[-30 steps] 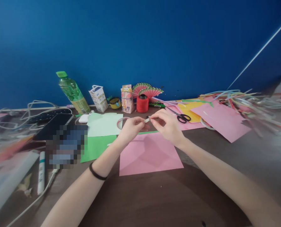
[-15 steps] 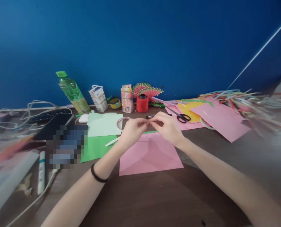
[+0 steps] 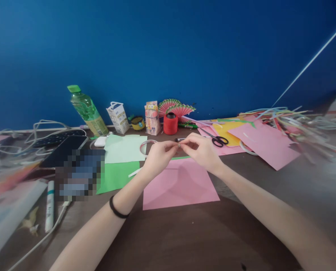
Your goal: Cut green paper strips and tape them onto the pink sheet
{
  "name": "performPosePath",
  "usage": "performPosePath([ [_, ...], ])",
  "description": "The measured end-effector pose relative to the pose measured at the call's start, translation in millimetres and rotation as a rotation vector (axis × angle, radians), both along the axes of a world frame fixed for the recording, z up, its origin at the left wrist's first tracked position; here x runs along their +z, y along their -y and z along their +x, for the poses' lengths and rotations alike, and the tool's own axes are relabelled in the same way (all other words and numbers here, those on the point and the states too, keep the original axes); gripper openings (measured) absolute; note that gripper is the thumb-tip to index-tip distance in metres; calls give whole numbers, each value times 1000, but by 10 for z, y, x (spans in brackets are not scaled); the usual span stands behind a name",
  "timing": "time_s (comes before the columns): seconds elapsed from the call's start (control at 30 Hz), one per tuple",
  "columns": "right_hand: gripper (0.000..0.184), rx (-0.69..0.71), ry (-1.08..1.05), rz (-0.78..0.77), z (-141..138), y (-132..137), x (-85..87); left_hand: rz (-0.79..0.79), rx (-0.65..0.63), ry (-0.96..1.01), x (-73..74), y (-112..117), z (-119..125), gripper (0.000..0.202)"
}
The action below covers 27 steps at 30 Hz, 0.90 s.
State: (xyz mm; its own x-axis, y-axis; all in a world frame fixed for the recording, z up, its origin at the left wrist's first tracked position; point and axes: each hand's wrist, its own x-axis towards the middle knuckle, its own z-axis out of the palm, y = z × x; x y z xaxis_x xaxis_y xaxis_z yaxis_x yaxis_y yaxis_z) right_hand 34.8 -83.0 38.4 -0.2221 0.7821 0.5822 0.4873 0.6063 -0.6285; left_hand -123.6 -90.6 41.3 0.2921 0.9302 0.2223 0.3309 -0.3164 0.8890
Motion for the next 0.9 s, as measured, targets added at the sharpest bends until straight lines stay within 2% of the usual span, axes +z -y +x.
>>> performPosePath([
  [0.17,11,3,-3,-35,6,7,13,25,22,-59,-11,-10,-6,22],
  [0.47,9,-19,39,6,-7,9,5,128,90,-190,13,27,22,24],
  [0.7,10,-17,3,19,-6,21,12,95,43,-71,-15,39,27,26],
  [0.9,11,-32,18,25,-7,18,13,58,52,-40,-34,41,37,27],
])
